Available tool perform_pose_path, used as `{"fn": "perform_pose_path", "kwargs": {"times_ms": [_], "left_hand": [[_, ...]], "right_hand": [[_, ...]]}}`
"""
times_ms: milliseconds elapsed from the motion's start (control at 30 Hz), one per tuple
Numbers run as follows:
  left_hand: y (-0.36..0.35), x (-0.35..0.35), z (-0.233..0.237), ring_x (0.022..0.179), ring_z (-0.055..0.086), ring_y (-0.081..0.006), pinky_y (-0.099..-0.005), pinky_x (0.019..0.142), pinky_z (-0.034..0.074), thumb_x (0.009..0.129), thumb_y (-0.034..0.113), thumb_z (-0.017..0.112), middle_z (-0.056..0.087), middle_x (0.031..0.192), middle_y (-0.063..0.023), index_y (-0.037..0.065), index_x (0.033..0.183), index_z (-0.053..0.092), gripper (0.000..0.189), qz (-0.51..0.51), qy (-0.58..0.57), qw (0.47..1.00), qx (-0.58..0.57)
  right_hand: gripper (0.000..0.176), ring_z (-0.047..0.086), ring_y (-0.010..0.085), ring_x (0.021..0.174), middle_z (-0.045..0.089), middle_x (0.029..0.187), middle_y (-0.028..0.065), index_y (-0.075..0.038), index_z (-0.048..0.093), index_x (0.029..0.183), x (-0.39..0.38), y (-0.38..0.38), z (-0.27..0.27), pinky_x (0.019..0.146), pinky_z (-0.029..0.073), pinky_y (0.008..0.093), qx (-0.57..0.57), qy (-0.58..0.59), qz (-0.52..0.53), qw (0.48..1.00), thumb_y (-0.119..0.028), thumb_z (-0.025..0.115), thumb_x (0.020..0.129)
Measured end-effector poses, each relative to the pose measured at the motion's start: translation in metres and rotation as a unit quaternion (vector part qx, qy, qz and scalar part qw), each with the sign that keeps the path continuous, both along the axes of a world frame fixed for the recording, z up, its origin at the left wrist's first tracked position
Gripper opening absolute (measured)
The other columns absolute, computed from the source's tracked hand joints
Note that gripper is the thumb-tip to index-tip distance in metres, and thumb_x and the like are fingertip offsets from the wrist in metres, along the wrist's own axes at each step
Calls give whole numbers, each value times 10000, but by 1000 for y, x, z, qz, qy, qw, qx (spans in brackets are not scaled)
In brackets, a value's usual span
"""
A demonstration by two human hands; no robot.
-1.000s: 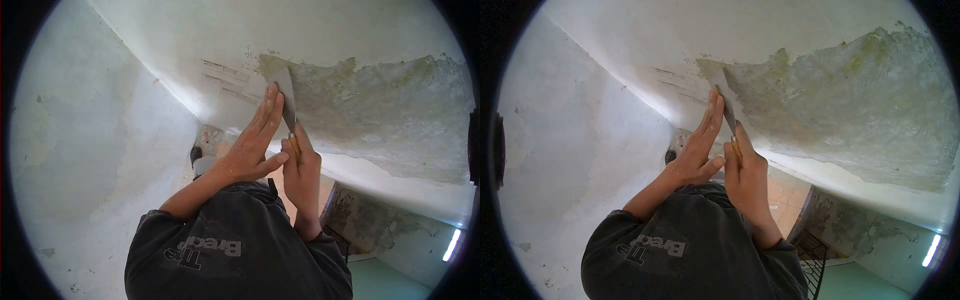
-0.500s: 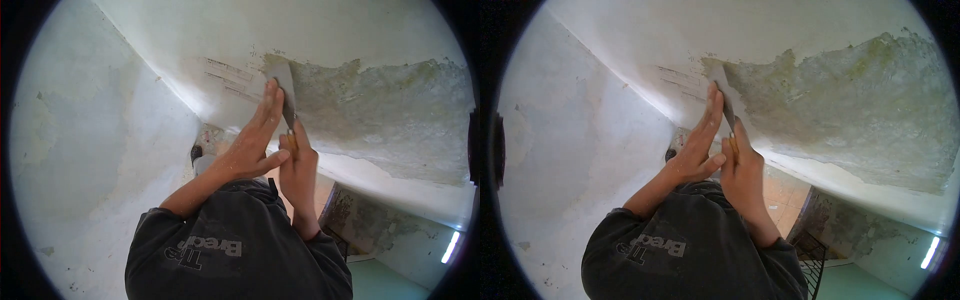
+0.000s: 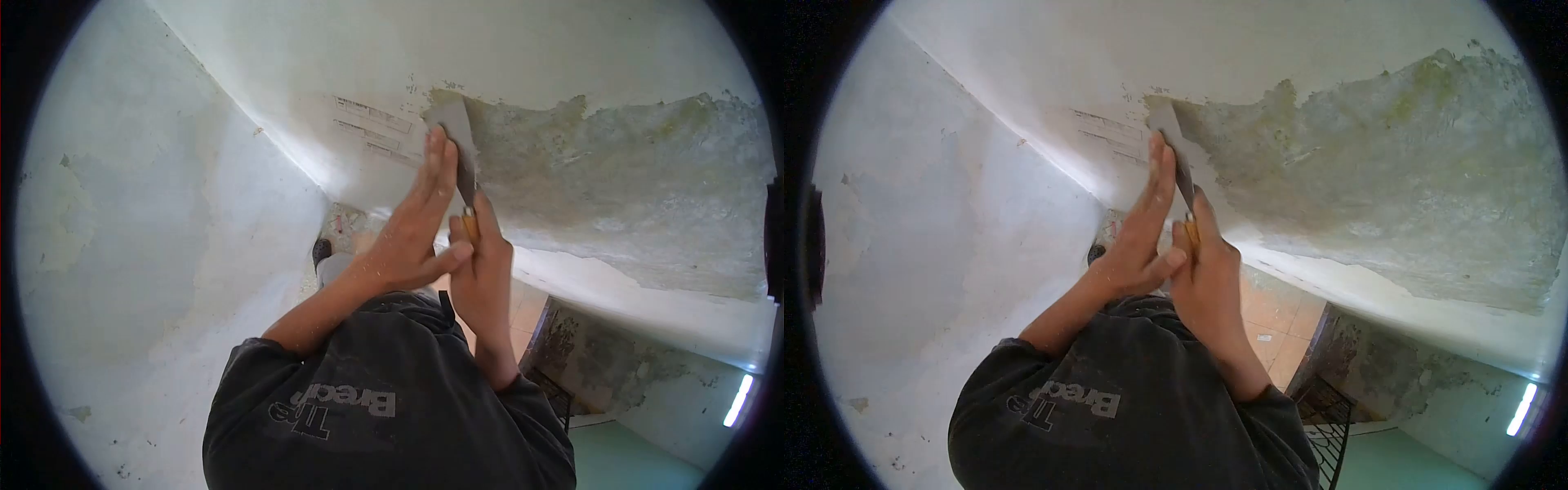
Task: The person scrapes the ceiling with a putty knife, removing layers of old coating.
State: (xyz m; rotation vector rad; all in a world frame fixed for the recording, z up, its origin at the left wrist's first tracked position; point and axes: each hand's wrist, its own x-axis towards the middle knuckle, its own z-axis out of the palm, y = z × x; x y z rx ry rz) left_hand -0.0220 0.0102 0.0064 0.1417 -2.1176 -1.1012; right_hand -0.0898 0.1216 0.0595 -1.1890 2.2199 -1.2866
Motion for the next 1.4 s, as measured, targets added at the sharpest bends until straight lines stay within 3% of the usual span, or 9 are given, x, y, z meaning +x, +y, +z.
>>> {"fn": "perform_pose_path", "kwargs": {"times_ms": [133,200,333,400,500,567,867,933,1400], "left_hand": [[-5,7,0,1445,42,-445,-473,1159,131,919,540,455,4,1549,-308,-47,1500,27,930,-17,-35,999,-13],[0,3,2,1447,3,-427,-478,1159,86,912,680,312,-24,1545,-314,-66,1491,21,988,-34,-41,998,22],[-4,3,1,1448,0,-426,-475,1160,87,915,675,312,-21,1545,-313,-64,1492,22,981,-14,-23,1000,-2],[0,5,3,1447,25,-440,-477,1160,129,923,535,447,4,1551,-304,-41,1502,30,917,-56,-31,998,6],[-4,2,1,1447,30,-437,-474,1160,129,923,530,450,5,1551,-305,-43,1502,40,912,2,-10,1000,-5],[-3,6,4,1447,31,-438,-473,1161,128,922,523,456,2,1550,-307,-45,1501,41,912,-25,-21,999,0],[-2,8,3,1445,22,-444,-472,1160,126,928,507,459,-12,1551,-303,-48,1499,32,904,-31,-25,999,17],[-1,7,1,1445,25,-445,-473,1160,128,931,506,455,-12,1551,-303,-49,1499,31,900,-29,-26,999,17],[-5,7,1,1448,30,-435,-465,1161,131,925,516,463,4,1558,-289,-39,1504,50,902,-25,-12,1000,14]], "right_hand": [[420,649,383,676,593,738,268,50,424,1334,-1,12,4,591,474,383,-10,-60,27,998,-96,496,947],[420,648,383,670,597,742,265,55,422,1333,-1,6,2,588,472,382,-9,-40,18,999,-96,496,948],[407,633,392,647,590,733,256,58,428,1319,-1,10,13,578,463,383,19,-49,9,999,-97,498,949],[405,629,399,649,587,733,259,58,429,1316,2,10,14,578,462,382,29,-62,20,997,-94,499,947],[421,628,394,652,583,737,258,51,417,1334,3,0,4,589,466,367,-1,-20,-5,1000,-88,496,944],[414,453,144,628,521,687,146,110,418,1311,6,3,4,574,414,290,-43,-45,15,998,-80,475,949],[437,502,169,638,557,750,206,131,410,1299,4,8,5,590,424,284,-9,-73,22,997,-112,503,947],[456,642,445,737,608,790,276,48,383,1365,4,-3,2,637,491,401,-6,0,23,1000,-81,486,940],[443,658,396,716,597,759,281,105,399,1327,6,-3,7,623,484,376,23,-67,10,997,-64,491,929]]}}
